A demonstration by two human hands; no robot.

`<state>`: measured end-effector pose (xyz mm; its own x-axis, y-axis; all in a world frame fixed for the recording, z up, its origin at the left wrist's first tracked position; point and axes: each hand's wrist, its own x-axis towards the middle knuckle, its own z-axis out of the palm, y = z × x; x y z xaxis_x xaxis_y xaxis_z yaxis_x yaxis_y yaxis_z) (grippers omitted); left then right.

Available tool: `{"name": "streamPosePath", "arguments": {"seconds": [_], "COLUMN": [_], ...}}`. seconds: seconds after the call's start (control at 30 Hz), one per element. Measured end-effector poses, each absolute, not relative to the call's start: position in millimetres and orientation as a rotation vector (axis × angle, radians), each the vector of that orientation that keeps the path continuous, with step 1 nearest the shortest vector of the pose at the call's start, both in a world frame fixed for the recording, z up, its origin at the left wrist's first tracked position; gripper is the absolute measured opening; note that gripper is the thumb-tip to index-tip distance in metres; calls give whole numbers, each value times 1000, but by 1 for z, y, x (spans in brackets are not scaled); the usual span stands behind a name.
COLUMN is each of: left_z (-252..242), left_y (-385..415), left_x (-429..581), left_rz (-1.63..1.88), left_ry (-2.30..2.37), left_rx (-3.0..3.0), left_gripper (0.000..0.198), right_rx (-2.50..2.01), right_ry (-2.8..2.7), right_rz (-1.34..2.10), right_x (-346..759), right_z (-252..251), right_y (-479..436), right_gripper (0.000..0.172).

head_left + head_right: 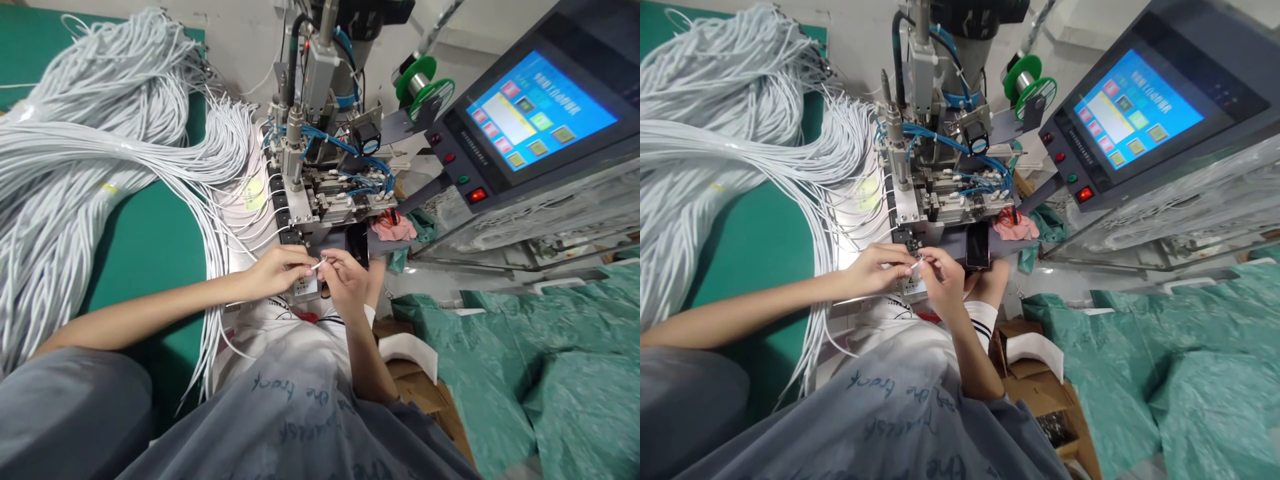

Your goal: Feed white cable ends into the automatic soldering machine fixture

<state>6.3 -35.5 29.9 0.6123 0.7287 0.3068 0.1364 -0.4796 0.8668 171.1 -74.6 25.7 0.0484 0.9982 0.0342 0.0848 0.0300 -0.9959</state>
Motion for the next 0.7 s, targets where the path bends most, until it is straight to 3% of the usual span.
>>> {"name": "streamPosePath", "arguments": {"seconds": [0.23,0.47,0.7], "left_z": [29,25,24], "left_y": [-35,-31,-23], "left_x": [4,3,-6], "left_rz": [859,932,756], "left_ry": [635,598,503], "left_rx": [2007,2079,2291], "left_gripper": [26,23,31], "right_rx": [-1170,-1153,-1153], "right_ry": [-1132,-1122,-1294], "right_rz": [1467,1384,1604], "right_x": [180,180,199], "right_z": [24,25,41], "right_y": [-63,-63,-52], "right_gripper": [21,16,13]}}
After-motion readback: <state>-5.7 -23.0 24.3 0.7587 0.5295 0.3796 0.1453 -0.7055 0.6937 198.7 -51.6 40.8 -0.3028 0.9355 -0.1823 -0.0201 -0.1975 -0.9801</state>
